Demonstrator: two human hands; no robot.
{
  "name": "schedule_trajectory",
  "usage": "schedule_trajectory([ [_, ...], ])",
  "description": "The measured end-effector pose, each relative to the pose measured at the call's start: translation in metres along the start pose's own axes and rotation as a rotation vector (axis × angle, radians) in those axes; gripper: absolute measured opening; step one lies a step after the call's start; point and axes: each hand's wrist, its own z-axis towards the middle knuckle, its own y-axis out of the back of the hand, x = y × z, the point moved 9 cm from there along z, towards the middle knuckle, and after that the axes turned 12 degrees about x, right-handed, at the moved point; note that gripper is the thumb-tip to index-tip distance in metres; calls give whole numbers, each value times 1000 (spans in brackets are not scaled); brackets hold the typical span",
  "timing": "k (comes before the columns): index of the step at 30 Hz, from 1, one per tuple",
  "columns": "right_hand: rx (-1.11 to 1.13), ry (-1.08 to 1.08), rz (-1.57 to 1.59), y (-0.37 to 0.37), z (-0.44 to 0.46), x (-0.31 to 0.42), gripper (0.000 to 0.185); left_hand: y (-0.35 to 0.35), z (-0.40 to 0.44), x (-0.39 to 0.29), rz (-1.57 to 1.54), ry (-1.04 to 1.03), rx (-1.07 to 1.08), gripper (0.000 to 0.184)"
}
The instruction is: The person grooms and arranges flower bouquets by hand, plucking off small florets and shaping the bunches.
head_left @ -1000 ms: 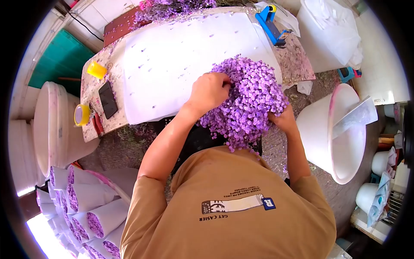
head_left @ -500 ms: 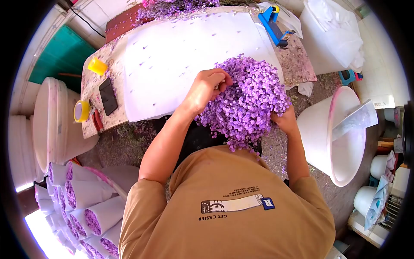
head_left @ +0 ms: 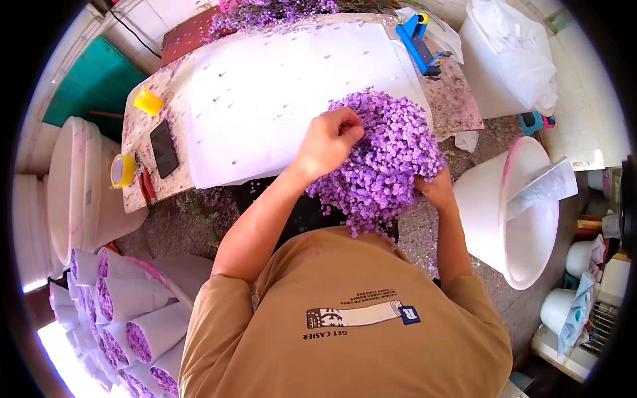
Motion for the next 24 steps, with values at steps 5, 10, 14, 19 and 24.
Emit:
schedule_trajectory([
  [5, -18, -4, 78, -1, 1, 2, 78, -5, 13, -3, -622, 132, 142, 17],
  [10, -27, -74, 84, -1, -1, -9, 80, -1, 39, 0, -79, -19, -18, 26],
  [14, -21, -61, 62, 0, 0, -15, 81, -3, 41, -2, 25, 47, -32, 31],
  [19, -12, -84, 74, 0, 1, -13, 81, 0, 44, -6, 78, 63, -82, 28],
  [24, -9, -102, 79, -2, -1, -14, 81, -6, 50, -1, 123, 50, -92, 31],
])
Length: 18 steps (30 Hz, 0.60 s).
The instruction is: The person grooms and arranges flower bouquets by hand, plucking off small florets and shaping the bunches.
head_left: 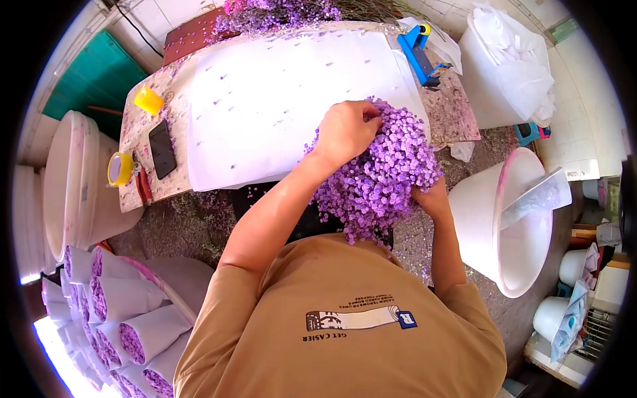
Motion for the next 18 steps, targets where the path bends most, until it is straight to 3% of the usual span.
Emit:
schedule_trajectory([
  [3, -8, 42, -3, 0, 0, 1, 79, -2, 2, 7, -19, 36, 15, 27],
  [6, -12, 35, -65, 2, 2, -2, 79, 7, 0, 13, -279, -71, -26, 20],
  [9, -14, 69, -106, 3, 1, -3, 77, 0, -9, 23, -1196, 63, 170, 4],
  [12, 3, 89, -85, 2, 2, 2, 76, 7, -20, 17, -1425, 74, 245, 9],
  [14, 3, 88, -73, 1, 1, 6, 74, 7, -22, 14, -1385, 82, 283, 17],
  [17, 25, 120, -76, 1, 2, 5, 75, 0, -19, 19, -793, 169, 317, 23],
  [18, 26, 120, -78, 1, 2, 5, 75, -8, -15, 25, -795, 168, 317, 23],
])
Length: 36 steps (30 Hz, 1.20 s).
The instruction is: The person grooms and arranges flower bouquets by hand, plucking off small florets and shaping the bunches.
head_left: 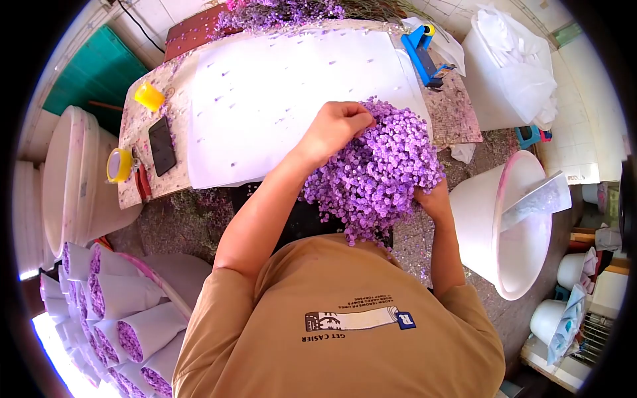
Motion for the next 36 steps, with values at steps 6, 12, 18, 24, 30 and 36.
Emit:
schedule_trajectory([
  [6, -22, -42, 79, 1, -1, -3, 77, -2, 11, -31, 746, -199, -227, 24],
  [12, -32, -51, -64, 1, -2, -3, 78, -12, 14, -35, 901, -197, -297, 25],
  [18, -36, -92, 32, 1, -2, 3, 80, -13, 18, -31, 917, -232, -366, 19],
  [24, -31, -75, 3, 2, 0, -3, 80, -15, 18, -32, 940, -271, -343, 19],
  [30, -46, -72, -73, 3, 0, 2, 70, -2, 9, -27, 539, -255, -197, 17],
  [36, -9, 43, -130, 1, 5, 9, 60, 8, -1, -14, -417, -59, 120, 11],
])
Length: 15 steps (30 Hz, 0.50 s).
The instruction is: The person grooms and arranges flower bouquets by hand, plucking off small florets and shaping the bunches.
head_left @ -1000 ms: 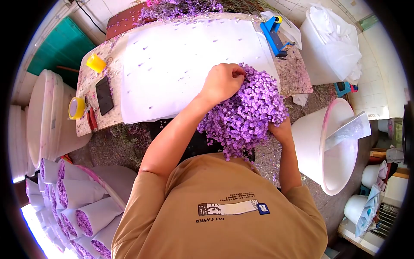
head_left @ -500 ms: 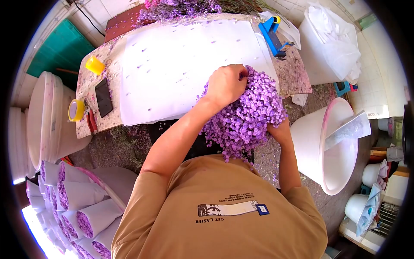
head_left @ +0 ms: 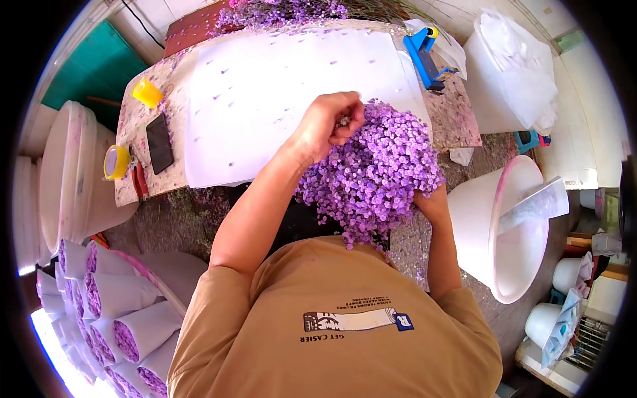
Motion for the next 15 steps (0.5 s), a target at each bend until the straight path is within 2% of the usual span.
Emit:
schedule_trajectory([
  [2, 1, -10, -13, 0, -1, -2, 63, 1, 2, 7, 116, 75, -9, 15],
  [4, -8, -58, 67, -1, -3, -5, 64, 7, 10, -3, 845, -22, -163, 30],
  [5, -19, -104, 146, -1, -4, -9, 65, 10, 12, -4, 1012, -4, -183, 30],
  [6, -21, -103, 144, -1, -5, -8, 65, 13, 15, -1, 1011, -7, -181, 30],
  [8, -47, -105, 105, 1, -6, -10, 68, 12, 18, -6, 1244, 7, -233, 28],
  [15, 0, -51, -73, 1, -3, -7, 69, 4, 22, -4, 1411, 138, -133, 28],
])
